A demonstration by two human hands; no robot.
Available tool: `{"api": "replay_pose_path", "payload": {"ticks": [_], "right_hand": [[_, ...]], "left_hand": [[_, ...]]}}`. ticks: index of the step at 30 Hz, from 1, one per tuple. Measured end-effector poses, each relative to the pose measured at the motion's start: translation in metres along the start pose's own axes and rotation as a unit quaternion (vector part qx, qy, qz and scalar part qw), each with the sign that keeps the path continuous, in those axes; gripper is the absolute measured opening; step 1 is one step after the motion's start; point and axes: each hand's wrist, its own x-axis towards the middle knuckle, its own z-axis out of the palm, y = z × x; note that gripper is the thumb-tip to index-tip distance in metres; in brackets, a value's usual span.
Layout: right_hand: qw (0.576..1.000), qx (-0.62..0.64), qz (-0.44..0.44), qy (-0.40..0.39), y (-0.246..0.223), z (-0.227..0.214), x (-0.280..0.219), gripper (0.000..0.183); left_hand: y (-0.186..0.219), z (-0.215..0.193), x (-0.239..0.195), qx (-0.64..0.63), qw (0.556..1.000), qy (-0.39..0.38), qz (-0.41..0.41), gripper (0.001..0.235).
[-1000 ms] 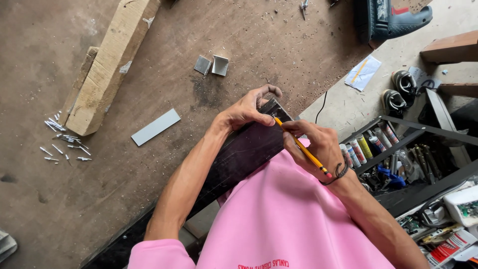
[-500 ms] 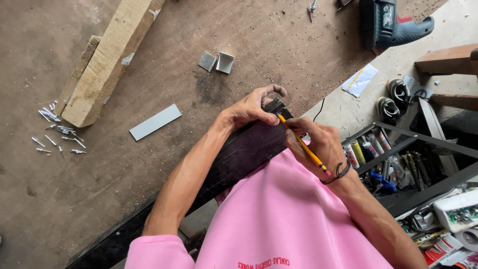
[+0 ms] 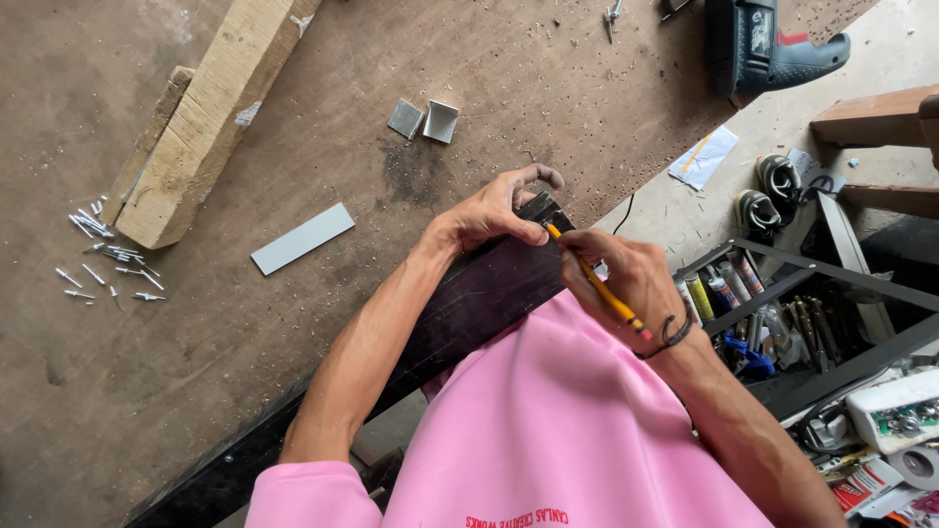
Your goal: Assembling small components onto a base strip using a power drill, pencil, and hand stapler on a workbench.
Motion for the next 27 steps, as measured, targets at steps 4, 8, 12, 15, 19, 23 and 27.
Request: {"api": "replay_pose_path", "payload": {"ticks": [4, 8, 12, 15, 19, 23, 27], "right_hand": [[1.0, 0.017, -0.003, 0.0, 0.001, -0.002, 0.0, 0.011], [1.0, 0.005, 0.029, 0.002, -0.002, -0.025, -0.011, 0.018], [0.999, 0.022, 0.049, 0.013, -0.002, -0.027, -0.024, 0.014], [0.998, 0.033, 0.05, 0.021, -0.001, -0.019, -0.031, 0.01], [0.998, 0.033, 0.049, 0.034, 0.002, -0.014, -0.032, 0.011], [0.998, 0.043, 0.034, 0.031, 0.002, -0.012, -0.03, 0.011], [0.998, 0.042, 0.024, 0.031, 0.001, -0.01, -0.029, 0.009]], "left_hand": [[0.0, 0.001, 0.0, -0.001, 1.0, 0.0, 0.0, 0.072], [-0.001, -0.002, 0.0, 0.001, 1.0, -0.001, 0.001, 0.072], [-0.008, -0.006, 0.002, -0.001, 1.0, 0.002, -0.002, 0.072], [-0.007, -0.006, 0.003, 0.0, 1.0, 0.003, -0.005, 0.072], [-0.009, -0.007, 0.003, -0.001, 1.0, 0.002, 0.001, 0.071], [-0.008, -0.005, 0.003, 0.003, 1.0, 0.002, 0.002, 0.071], [-0.01, -0.007, 0.004, 0.003, 1.0, 0.0, 0.006, 0.071]]}}
